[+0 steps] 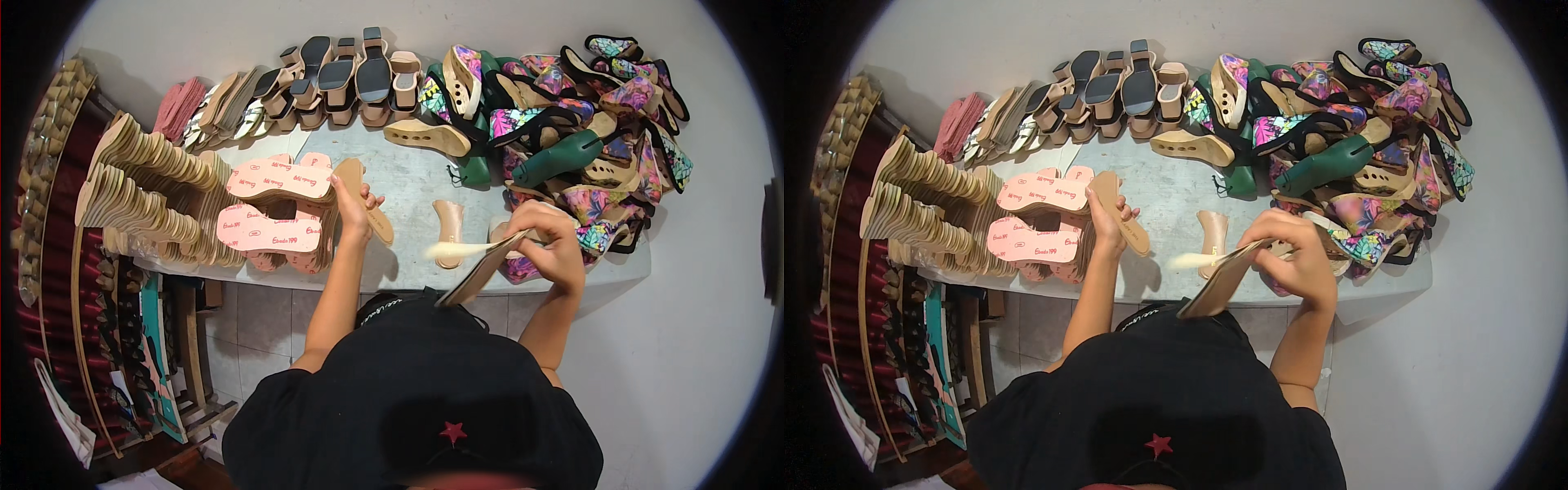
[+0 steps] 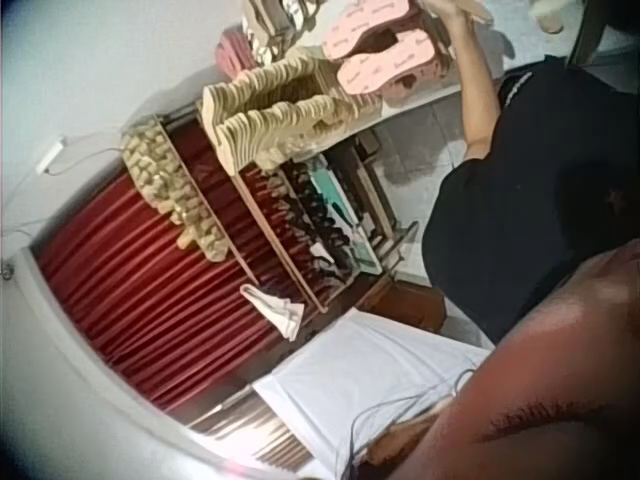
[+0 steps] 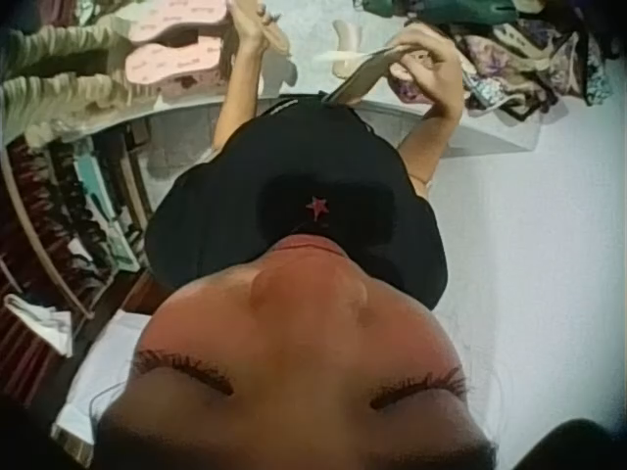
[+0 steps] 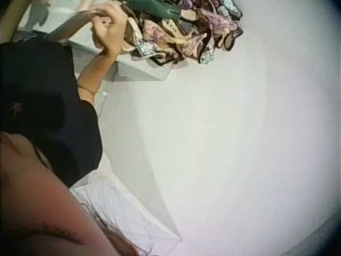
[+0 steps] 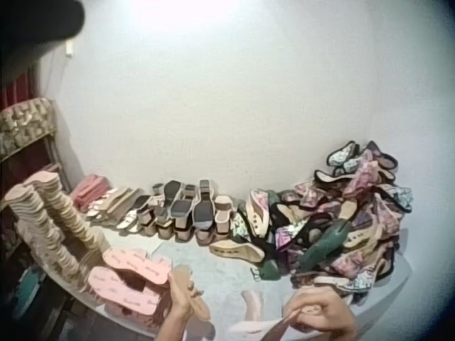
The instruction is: Fitting shoe insoles and uppers to bases and lasts on a factory workbench.
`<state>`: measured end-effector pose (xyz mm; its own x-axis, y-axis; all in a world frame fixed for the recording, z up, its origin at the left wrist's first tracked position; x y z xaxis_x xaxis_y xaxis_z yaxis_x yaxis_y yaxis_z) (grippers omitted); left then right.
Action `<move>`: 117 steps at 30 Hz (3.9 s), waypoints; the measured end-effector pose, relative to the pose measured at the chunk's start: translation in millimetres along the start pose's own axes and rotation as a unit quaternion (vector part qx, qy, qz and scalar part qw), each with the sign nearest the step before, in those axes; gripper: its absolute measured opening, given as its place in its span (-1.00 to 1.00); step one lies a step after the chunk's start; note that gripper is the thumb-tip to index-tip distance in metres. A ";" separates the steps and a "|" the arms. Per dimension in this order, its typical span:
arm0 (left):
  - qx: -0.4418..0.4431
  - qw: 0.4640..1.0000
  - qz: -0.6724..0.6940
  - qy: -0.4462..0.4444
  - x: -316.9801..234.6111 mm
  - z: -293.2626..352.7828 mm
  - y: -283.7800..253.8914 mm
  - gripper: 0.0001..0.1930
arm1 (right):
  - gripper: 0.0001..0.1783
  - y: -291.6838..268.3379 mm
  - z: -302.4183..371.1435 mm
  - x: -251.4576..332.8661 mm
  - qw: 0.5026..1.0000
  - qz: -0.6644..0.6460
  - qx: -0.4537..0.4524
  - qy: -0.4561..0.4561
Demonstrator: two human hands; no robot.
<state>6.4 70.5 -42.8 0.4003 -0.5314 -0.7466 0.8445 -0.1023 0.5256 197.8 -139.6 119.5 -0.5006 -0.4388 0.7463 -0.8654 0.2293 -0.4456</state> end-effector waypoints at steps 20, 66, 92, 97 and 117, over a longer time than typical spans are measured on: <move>0.376 0.913 -0.153 -0.051 25.8 72.4 71.5 -0.36 | -0.74 62.7 -36.1 -25.4 0.984 0.136 -0.092 -0.069; 0.360 0.893 -0.267 0.044 44.9 74.3 91.7 -0.41 | -0.76 37.6 -12.6 -42.6 0.972 0.204 -0.091 -0.070; 0.300 0.864 -0.335 0.228 53.9 108.6 141.7 -0.43 | -0.71 -11.2 11.0 -44.3 0.946 0.230 -0.114 -0.199; 0.290 0.844 -0.373 0.255 48.6 118.7 150.5 -0.39 | -0.70 -13.1 17.1 -46.8 0.931 0.252 -0.128 -0.230; 0.217 0.949 -0.220 -0.067 55.7 103.4 126.3 -0.63 | -0.77 13.2 37.4 -65.1 0.907 0.237 -0.124 -0.325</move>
<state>98.6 -59.0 24.2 -0.0298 -0.4562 -0.8894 0.6820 -0.6598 0.3156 219.9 -140.5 46.5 -0.7672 -0.6412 0.0149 -0.5763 0.6791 -0.4546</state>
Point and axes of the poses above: each hand's wrist, its own z-axis away from the middle knuckle, its own y-axis out of the palm, x = y × z, the point moved 3 cm from there along -z, towards the middle knuckle, and after that the axes turned 10 degrees about -y, right-handed, at the moved point
